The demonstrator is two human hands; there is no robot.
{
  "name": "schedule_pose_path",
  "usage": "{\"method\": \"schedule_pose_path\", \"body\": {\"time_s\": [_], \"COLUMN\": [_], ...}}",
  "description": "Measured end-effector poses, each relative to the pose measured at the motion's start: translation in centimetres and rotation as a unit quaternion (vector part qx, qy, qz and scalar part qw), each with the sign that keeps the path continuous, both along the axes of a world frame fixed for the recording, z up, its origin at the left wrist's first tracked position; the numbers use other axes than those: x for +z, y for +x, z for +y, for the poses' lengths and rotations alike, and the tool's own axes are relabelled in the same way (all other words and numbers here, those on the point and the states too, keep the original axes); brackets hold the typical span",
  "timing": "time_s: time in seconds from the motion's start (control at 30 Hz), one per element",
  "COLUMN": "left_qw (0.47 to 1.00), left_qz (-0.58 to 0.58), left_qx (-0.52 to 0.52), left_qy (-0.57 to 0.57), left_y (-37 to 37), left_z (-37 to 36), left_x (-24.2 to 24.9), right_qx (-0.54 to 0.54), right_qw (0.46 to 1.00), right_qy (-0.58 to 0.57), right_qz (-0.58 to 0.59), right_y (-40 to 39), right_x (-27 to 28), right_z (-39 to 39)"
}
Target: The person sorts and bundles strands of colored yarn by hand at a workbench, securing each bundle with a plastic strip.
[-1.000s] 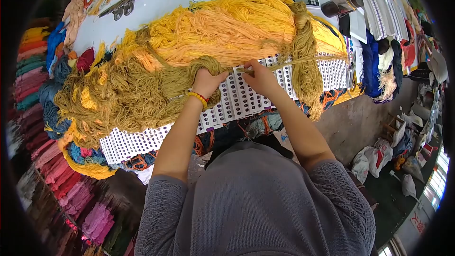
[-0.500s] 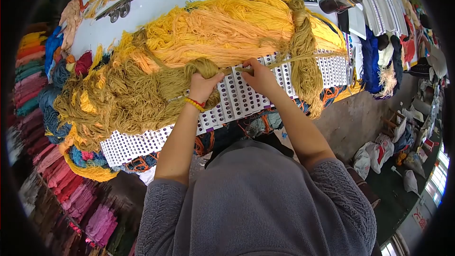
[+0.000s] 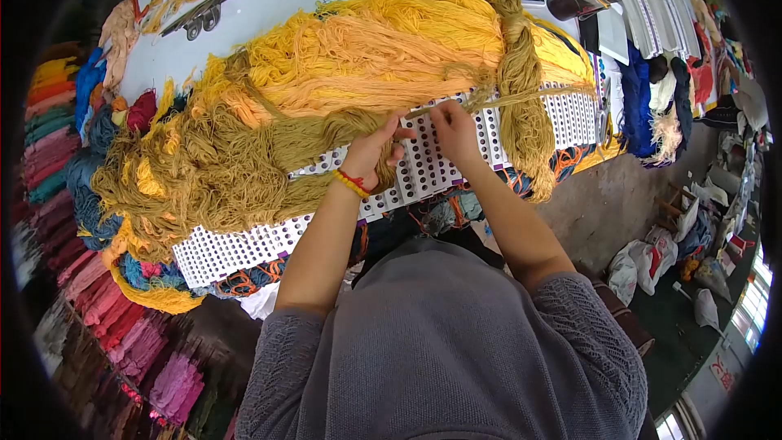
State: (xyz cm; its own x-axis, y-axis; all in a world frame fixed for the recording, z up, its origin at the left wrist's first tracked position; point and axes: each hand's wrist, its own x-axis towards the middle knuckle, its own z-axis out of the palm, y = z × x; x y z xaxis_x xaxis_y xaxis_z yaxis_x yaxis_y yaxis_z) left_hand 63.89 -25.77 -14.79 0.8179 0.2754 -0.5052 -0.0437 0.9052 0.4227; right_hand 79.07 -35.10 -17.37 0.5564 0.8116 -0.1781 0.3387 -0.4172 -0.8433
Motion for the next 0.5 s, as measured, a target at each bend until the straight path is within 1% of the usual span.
{"method": "schedule_pose_path", "body": {"time_s": [0.07, 0.1, 0.13, 0.17, 0.2, 0.23, 0.27, 0.3, 0.33, 0.37, 0.4, 0.43, 0.47, 0.5], "left_qw": [0.991, 0.991, 0.991, 0.994, 0.992, 0.992, 0.992, 0.993, 0.991, 0.991, 0.983, 0.953, 0.943, 0.943], "left_qz": [0.132, 0.134, 0.134, 0.081, 0.027, 0.012, 0.012, 0.051, 0.089, 0.089, 0.168, 0.242, 0.254, 0.252], "left_qx": [-0.003, 0.003, 0.001, 0.02, 0.041, 0.045, 0.046, 0.06, 0.071, 0.068, 0.047, 0.025, 0.046, 0.043], "left_qy": [-0.019, -0.025, -0.027, -0.073, -0.118, -0.118, -0.117, -0.094, -0.07, -0.071, 0.055, 0.18, 0.21, 0.211], "left_y": [0.8, 0.8, 0.8, 0.7, 0.5, 0.5, 0.5, 0.4, 0.4, 0.4, 0.2, 0.1, 0.0, -0.1], "left_z": [0.1, 0.1, 0.1, 0.0, 0.0, -0.1, -0.2, -0.3, -0.3, -0.6, -0.9, -1.2, -1.6, -1.8], "left_x": [0.4, 0.7, 0.5, 0.1, -0.3, -0.5, -0.7, -0.9, -0.7, -0.4, 0.0, 0.4, 0.1, 0.2], "right_qx": [-0.039, -0.001, 0.064, 0.13, 0.168, 0.168, 0.156, 0.142, 0.129, 0.126, 0.145, 0.164, 0.177, 0.174], "right_qw": [0.998, 1.0, 0.992, 0.974, 0.966, 0.966, 0.964, 0.96, 0.959, 0.96, 0.948, 0.935, 0.937, 0.937], "right_qy": [0.019, 0.02, 0.077, 0.132, 0.07, 0.07, 0.029, -0.012, -0.017, -0.019, 0.014, 0.046, 0.013, 0.012], "right_qz": [0.038, -0.013, -0.072, -0.129, -0.186, -0.185, -0.215, -0.243, -0.251, -0.251, -0.282, -0.312, -0.301, -0.302], "right_y": [-0.2, -1.0, -1.4, -1.7, -1.8, -1.9, -1.8, -1.8, -1.7, -1.5, -1.4, -1.4, -1.4, -1.3], "right_x": [1.3, 1.9, 2.1, 2.3, 2.4, 3.1, 4.1, 4.5, 3.9, 3.5, 3.2, 3.1, 3.2, 3.1], "right_z": [-0.2, -0.2, -0.4, -0.5, -0.5, -0.1, 0.5, 0.9, 1.2, 1.5, 1.7, 1.8, 2.0, 2.0]}}
